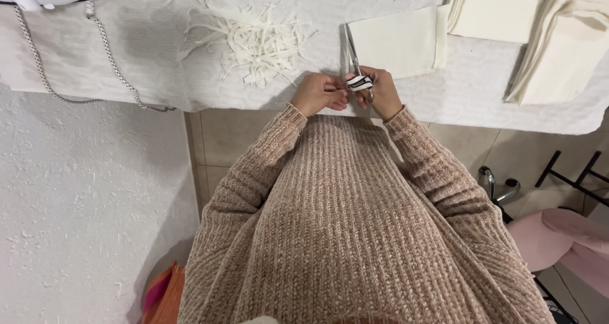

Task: Cutting pieces of white fabric with scissors on a workshop table.

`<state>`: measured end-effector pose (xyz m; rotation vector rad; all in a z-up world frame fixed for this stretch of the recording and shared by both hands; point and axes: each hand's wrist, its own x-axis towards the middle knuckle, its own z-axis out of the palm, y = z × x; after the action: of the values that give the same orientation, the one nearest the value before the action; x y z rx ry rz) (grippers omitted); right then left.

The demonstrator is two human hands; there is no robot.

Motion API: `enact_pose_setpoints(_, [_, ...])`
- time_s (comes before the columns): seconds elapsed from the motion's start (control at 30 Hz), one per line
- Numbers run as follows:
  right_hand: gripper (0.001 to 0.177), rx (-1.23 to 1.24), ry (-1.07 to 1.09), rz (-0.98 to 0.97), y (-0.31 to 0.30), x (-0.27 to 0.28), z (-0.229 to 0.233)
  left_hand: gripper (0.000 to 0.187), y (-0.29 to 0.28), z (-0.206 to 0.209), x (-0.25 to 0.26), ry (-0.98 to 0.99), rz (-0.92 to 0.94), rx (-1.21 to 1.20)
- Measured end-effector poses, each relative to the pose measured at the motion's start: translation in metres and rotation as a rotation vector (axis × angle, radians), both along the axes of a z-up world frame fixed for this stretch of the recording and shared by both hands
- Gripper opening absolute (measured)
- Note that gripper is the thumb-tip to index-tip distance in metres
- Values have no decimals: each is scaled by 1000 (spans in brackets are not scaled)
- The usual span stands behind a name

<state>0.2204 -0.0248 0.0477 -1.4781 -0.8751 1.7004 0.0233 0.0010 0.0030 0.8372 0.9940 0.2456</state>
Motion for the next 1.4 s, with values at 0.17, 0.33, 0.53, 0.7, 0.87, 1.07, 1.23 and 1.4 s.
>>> enact_pose_setpoints(0.17, [35, 18, -19, 20, 4, 0, 2, 26, -5, -3, 1, 194, -185, 186])
enact_pose_setpoints(0.33, [37, 31, -6, 29, 14, 0, -1, 16, 1, -3, -5, -101, 27, -79])
enact_pose_setpoints(0.53, [31, 30, -36, 18, 11, 2, -4, 18, 3, -1, -6, -85, 22, -89])
enact_pose_setpoints(0.7, [23, 136, -141, 6, -6, 30, -2, 18, 8, 32, -56, 163, -21, 171])
enact_pose_setpoints(0.87, [32, 386, -495, -147, -61, 135, -11, 3, 35, 61, -105, 768, -159, 906])
enact_pose_setpoints(1.07, [69, 268, -1264, -24, -98, 186, 54, 33, 82, 120, 20, 1004, -74, 896])
enact_pose_setpoints(1.23, [20, -68, -295, -677, -88, 189, 66, 74, 95, 42, 93, 929, -390, 1188])
enact_pose_setpoints(1.4, [58, 409, -1387, -33, -67, 193, 54, 44, 91, 45, 96, 831, -370, 1135])
